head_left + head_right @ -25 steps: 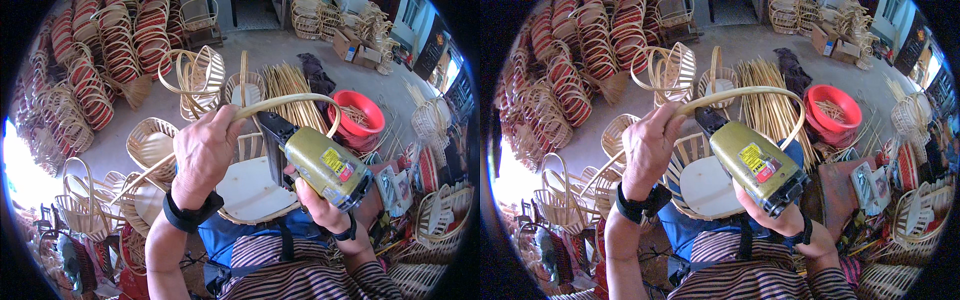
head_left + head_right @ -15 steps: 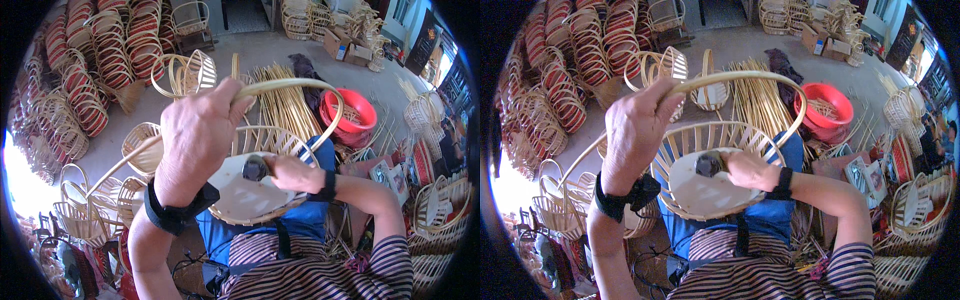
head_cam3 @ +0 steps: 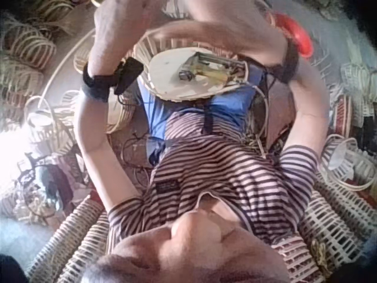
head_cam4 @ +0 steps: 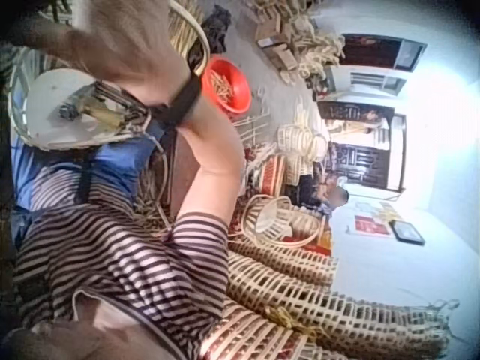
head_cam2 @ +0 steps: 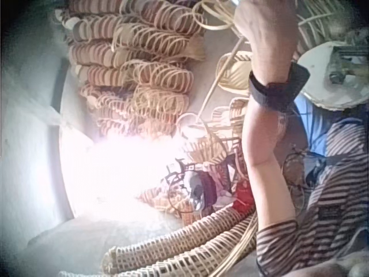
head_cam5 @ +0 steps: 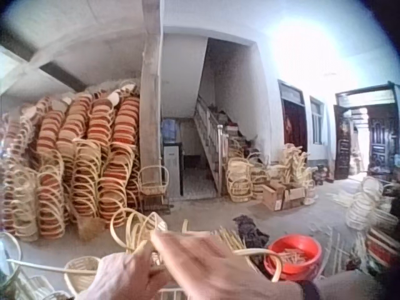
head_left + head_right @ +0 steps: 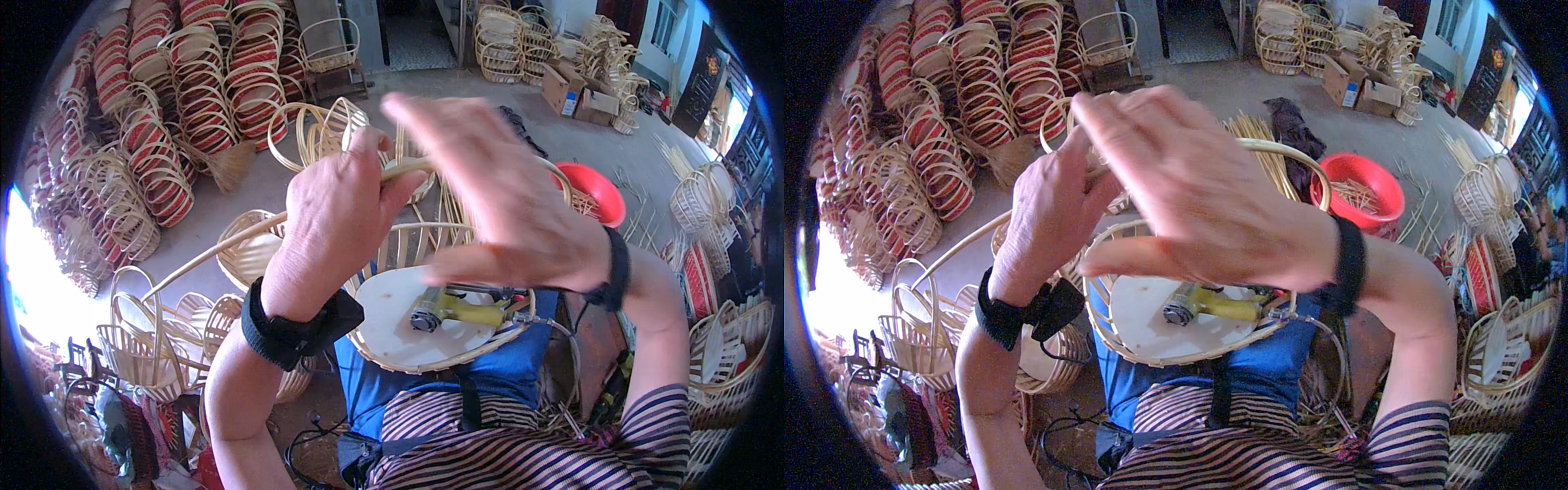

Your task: The person assembles wooden baskets by attaching handles and support strips using a pneumatic staple gun and hand shears. They pick up wood strips from a pile, position them against the basket frames, and secure them with staples.

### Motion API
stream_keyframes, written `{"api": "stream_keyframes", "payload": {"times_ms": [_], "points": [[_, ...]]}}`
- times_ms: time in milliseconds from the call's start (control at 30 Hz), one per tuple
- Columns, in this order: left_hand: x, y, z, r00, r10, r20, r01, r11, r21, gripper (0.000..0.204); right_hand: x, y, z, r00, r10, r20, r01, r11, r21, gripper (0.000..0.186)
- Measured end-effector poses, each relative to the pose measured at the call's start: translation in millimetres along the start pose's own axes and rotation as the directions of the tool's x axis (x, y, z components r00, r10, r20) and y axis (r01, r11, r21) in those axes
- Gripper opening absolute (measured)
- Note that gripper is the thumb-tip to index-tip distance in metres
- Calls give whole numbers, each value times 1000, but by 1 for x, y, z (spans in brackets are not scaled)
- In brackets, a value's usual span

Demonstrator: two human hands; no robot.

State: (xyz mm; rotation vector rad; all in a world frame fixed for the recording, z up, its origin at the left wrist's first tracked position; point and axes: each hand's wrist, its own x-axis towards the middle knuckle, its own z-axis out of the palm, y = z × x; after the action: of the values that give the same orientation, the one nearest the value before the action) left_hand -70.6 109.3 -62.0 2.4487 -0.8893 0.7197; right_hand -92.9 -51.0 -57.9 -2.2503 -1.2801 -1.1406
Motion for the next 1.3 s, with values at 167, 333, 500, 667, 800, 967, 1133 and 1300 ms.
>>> {"api": "stream_keyframes", "payload": {"times_ms": [167,333,500,667,800,967,1133,1300], "points": [[-5,-7,-26,955,25,297,-18,999,-29,25,2,22,26,997,3,73,10,984,-177,56],[-54,-29,-10,985,-173,12,173,978,-121,20,5,19,18,941,197,276,-153,973,-172,28],[-71,-15,22,899,-395,-187,281,851,-444,23,15,12,10,923,169,346,-136,984,-119,24],[-74,-9,37,865,-407,-295,188,806,-561,24,12,8,11,949,143,281,-118,988,-103,31],[-76,-10,34,880,-400,-256,182,783,-595,23,16,-5,2,857,292,425,-237,955,-178,36],[-73,-10,28,922,-359,-142,178,721,-670,19,31,-35,22,852,-107,513,257,938,-232,76],[-66,-29,2,921,28,389,353,361,-863,32,18,-6,26,888,-179,423,293,930,-223,48],[-115,-51,41,946,-12,324,245,679,-692,19,11,1,16,900,-182,396,305,912,-275,43]]}}
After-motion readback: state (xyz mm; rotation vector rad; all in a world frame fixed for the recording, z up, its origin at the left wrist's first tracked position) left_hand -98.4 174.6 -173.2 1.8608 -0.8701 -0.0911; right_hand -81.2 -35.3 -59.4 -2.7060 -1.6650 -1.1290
